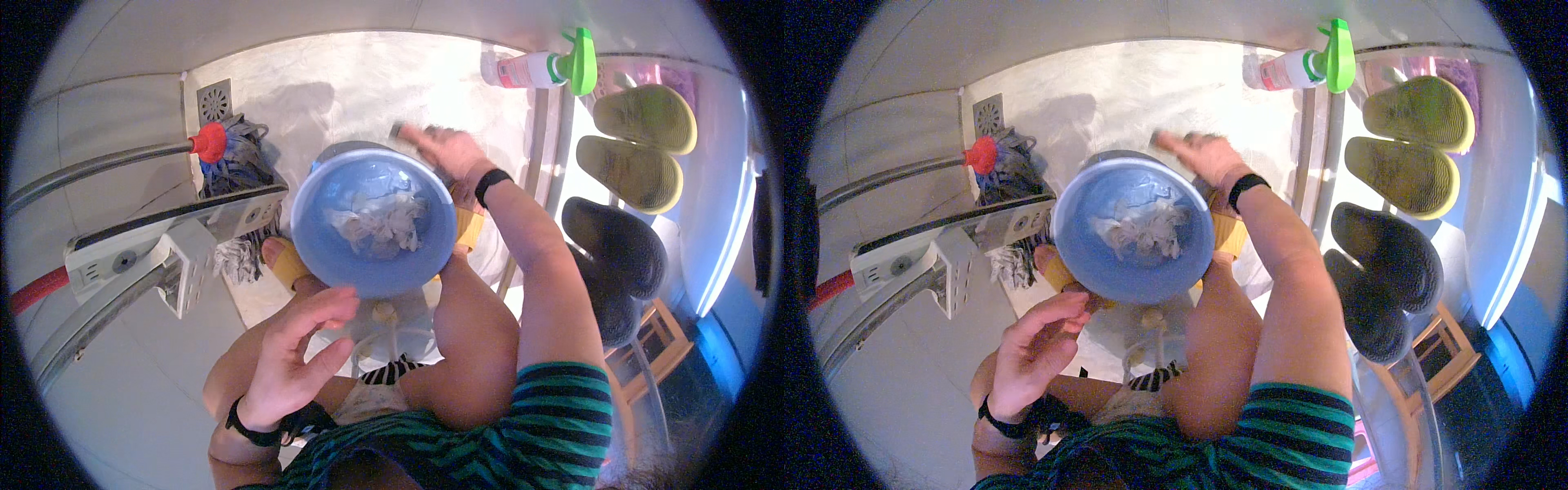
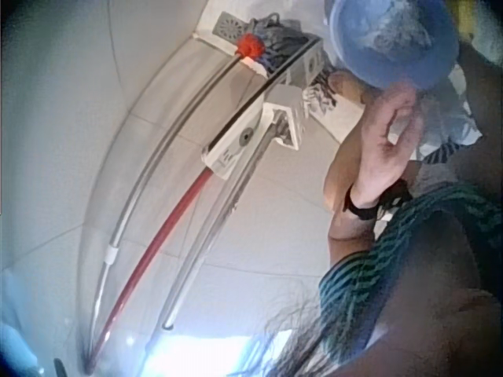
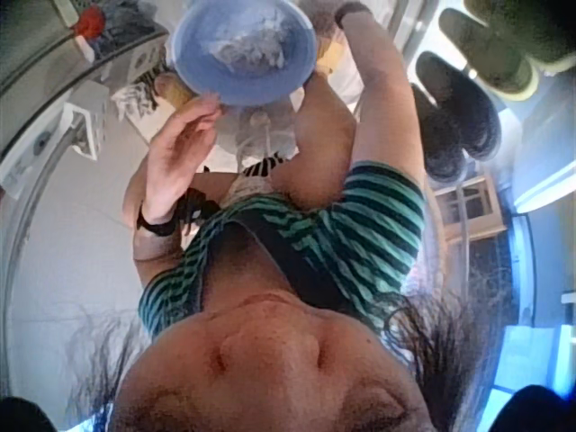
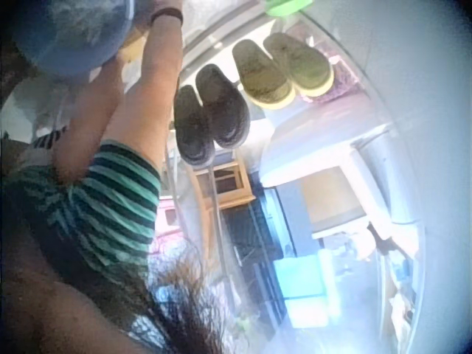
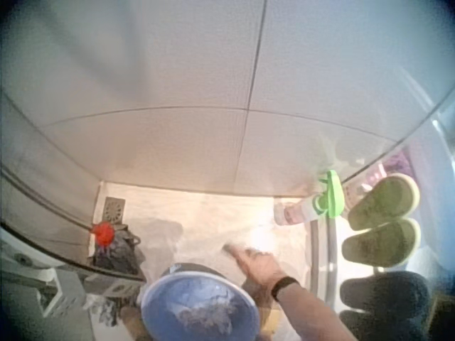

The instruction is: The person wipes the wall of a shower area with a cloth, then uses a brush to scrub the base and nozzle of a handheld vacuum cleaner head while holding it over a basin.

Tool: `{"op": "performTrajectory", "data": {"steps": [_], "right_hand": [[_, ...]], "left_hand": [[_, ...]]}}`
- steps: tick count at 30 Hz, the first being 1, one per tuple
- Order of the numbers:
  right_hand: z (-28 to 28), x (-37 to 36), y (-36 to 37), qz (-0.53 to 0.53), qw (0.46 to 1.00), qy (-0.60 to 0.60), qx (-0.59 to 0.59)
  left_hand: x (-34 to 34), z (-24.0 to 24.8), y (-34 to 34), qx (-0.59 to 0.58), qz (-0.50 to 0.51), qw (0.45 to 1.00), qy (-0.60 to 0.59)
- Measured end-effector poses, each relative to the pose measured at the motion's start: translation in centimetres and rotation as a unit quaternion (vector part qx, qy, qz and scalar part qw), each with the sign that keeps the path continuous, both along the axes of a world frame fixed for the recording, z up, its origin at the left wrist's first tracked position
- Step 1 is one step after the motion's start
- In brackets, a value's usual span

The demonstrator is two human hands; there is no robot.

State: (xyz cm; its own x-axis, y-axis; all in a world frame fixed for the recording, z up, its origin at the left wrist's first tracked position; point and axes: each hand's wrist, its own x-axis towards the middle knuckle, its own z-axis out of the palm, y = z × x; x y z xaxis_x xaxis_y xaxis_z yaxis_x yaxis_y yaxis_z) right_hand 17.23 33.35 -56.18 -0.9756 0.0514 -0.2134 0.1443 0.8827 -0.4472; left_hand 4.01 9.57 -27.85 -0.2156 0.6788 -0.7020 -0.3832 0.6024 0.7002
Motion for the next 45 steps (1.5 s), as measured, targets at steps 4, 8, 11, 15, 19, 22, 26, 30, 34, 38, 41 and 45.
{"op": "performTrajectory", "data": {"steps": [4, 8, 11, 15, 19, 22, 26, 30, 34, 38, 41, 45], "right_hand": [[0.4, -2.3, 3.4, -0.378, 0.92, -0.077, 0.068], [0.4, -1.9, -1.3, -0.032, 0.998, 0.034, -0.042], [0.3, -2.2, 1.4, -0.1, 0.993, -0.059, -0.038], [-0.4, -4.8, 6.4, -0.31, 0.935, -0.1, 0.139], [0.5, -8.5, 7.3, -0.233, 0.955, -0.124, 0.137], [0.6, -12.6, 6.9, -0.13, 0.968, -0.144, 0.161], [-0.7, -18.4, 5.4, -0.069, 0.976, 0.001, 0.205], [0.0, -24.9, 0.9, -0.069, 0.976, -0.032, 0.206], [0.2, -25.0, 1.0, -0.085, 0.981, -0.025, 0.171], [-2.8, -16.8, 5.8, -0.199, 0.979, -0.007, 0.029], [0.7, -15.3, 7.0, -0.08, 0.951, -0.152, 0.256], [0.0, -17.8, 5.6, -0.059, 0.965, -0.079, 0.243]], "left_hand": [[-0.7, 0.3, 0.2, 0.023, -0.023, 0.999, 0.004], [-1.5, 0.2, -0.1, 0.026, -0.016, 1.0, 0.007], [-1.9, 0.6, 0.3, 0.003, -0.009, 1.0, 0.01], [-2.4, 0.9, -0.1, 0.052, -0.025, 0.998, 0.035], [-3.4, 1.4, 0.0, 0.061, -0.04, 0.996, 0.046], [-3.5, 1.3, -0.5, 0.057, -0.003, 0.998, 0.008], [-4.1, 1.6, -1.0, 0.045, 0.017, 0.999, 0.007], [-5.0, 2.1, -0.9, 0.048, 0.014, 0.998, 0.035], [-6.0, 3.1, -0.7, 0.06, 0.015, 0.997, 0.044], [-6.7, 3.2, -0.7, 0.083, 0.026, 0.996, 0.035], [-6.7, 3.4, -1.4, 0.086, 0.033, 0.995, 0.046], [-6.8, 3.8, -2.0, 0.089, 0.029, 0.993, 0.067]]}}
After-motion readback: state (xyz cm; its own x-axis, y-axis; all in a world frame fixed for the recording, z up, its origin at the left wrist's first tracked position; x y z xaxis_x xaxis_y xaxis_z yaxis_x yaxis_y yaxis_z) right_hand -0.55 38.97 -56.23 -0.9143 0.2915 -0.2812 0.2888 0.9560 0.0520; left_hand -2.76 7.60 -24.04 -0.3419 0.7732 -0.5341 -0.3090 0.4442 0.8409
